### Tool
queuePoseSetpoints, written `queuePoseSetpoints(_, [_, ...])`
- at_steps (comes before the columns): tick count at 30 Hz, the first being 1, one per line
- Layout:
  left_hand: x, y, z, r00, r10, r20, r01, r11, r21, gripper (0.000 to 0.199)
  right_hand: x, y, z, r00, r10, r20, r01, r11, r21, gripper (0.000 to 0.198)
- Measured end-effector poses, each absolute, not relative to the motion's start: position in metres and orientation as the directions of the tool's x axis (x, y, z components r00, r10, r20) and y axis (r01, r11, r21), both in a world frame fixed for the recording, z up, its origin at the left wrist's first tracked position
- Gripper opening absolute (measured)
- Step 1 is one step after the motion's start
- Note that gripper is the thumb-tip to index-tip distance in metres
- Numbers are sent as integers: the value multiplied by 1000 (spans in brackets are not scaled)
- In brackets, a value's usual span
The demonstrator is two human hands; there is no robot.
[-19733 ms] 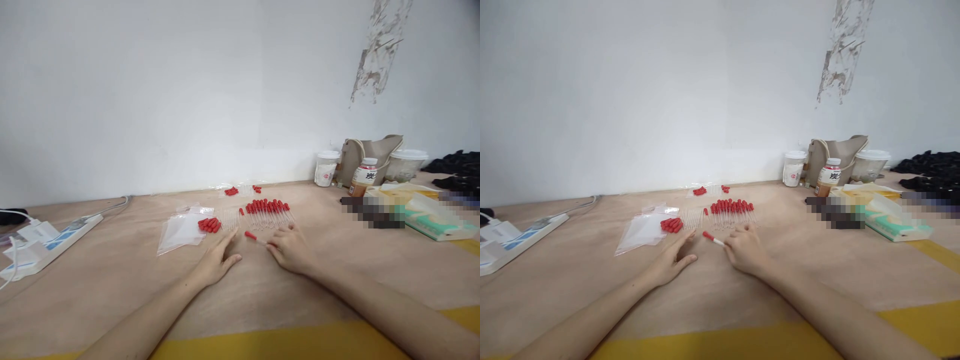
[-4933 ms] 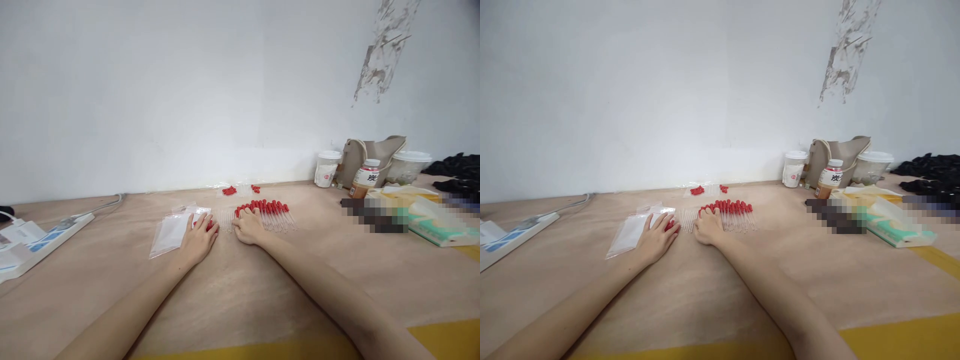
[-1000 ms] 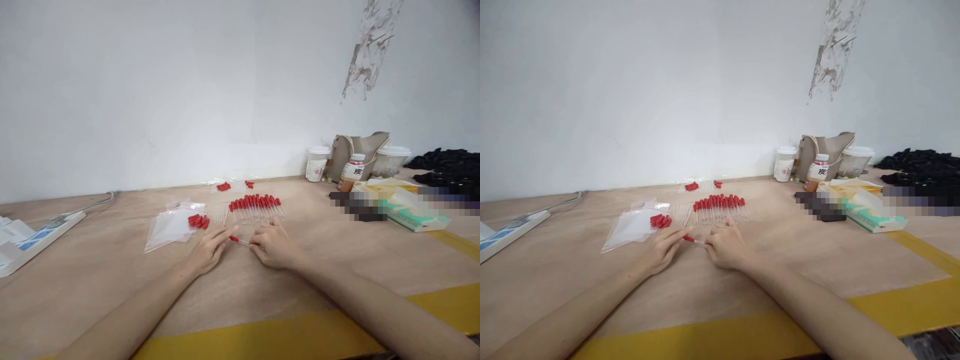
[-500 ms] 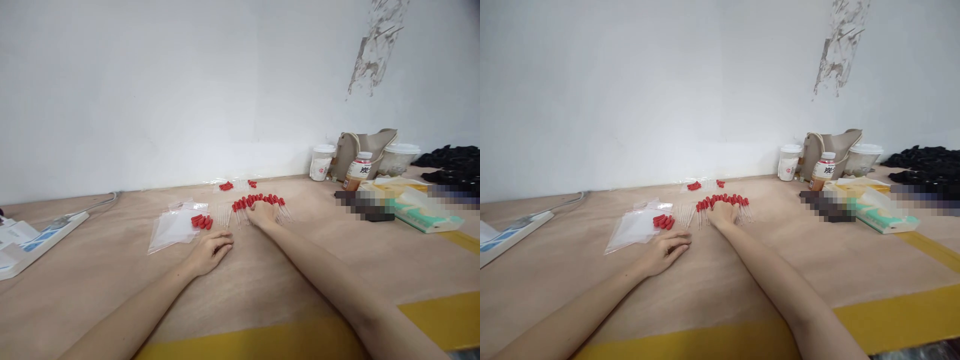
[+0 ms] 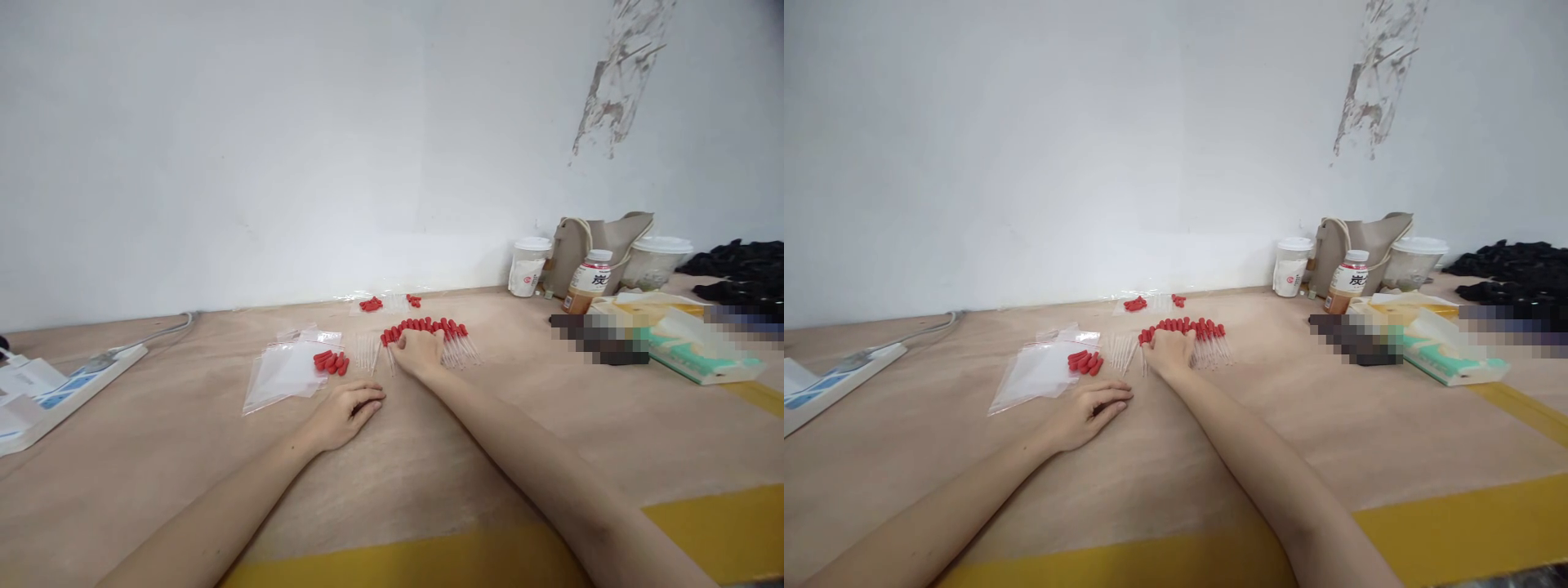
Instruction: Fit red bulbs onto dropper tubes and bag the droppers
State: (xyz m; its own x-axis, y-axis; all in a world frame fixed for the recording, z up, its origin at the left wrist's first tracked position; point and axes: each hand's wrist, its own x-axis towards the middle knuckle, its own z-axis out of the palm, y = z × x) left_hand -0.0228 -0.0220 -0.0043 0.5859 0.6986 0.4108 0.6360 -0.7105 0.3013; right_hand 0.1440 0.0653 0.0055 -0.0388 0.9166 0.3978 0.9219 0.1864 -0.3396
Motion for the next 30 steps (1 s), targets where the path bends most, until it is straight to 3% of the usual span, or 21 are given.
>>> queuePoseSetpoints(5, [-22,-22,-4,598,690,408,618,-721,313,24,119,60,5,-128,939,320,935,223,-278,26])
queuePoseSetpoints(11, [-22,-22,-5,596,687,416,631,-721,286,22,115,58,6,-123,957,262,926,205,-315,25])
queuePoseSetpoints(14, [-28,-16,-4,472,690,548,721,-660,211,18,120,53,11,-120,969,214,925,188,-331,21])
queuePoseSetpoints(18, [-50,3,0,204,717,667,884,-428,189,16,129,43,14,-143,979,148,920,187,-344,24])
queuePoseSetpoints(22, [-73,21,3,58,777,626,947,-242,212,22,141,31,12,-174,978,111,910,203,-360,25])
queuePoseSetpoints(26, [-87,34,1,36,867,498,947,-189,260,38,158,18,13,-213,968,132,904,247,-349,15])
queuePoseSetpoints(30, [-93,43,-5,27,915,402,946,-154,286,42,182,6,13,-285,952,113,882,306,-359,13])
